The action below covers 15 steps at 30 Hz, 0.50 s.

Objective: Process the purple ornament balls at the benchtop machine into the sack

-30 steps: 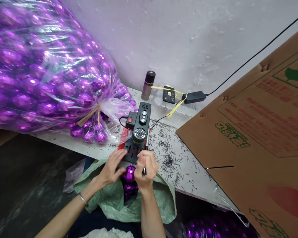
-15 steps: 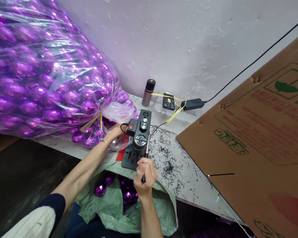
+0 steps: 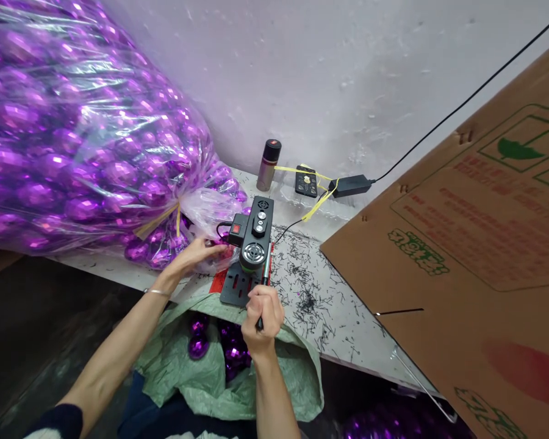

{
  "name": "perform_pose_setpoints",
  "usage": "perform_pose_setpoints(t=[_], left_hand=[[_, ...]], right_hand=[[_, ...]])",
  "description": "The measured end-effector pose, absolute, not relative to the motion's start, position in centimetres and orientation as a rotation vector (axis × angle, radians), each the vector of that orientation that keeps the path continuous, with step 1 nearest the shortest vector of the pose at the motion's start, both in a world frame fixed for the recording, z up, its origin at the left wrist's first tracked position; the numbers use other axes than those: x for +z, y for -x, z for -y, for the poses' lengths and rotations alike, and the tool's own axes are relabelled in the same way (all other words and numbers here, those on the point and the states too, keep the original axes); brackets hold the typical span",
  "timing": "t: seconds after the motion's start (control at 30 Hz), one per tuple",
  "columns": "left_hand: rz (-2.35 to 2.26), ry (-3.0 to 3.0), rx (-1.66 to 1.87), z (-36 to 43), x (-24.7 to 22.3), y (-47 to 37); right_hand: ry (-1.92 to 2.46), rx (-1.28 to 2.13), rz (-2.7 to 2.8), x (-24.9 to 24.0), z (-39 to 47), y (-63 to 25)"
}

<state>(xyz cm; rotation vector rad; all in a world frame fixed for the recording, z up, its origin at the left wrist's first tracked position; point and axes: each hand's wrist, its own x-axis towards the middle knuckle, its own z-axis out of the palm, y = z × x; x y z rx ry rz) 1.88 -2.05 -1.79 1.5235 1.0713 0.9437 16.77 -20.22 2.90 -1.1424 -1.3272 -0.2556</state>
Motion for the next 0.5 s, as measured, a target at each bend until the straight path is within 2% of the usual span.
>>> perform_pose_setpoints(t=[0.23, 0.5], left_hand=[[-0.852, -0.820, 0.942, 8.0, -1.2, 1.3], [-0.962, -0.942, 0.988, 10.7, -4.8, -3.2]], right_hand=[[1.151, -0.220, 1.310, 3.1, 20.3, -16.8], [1.157, -0.207, 1.289, 6.6, 19.6, -17.0]])
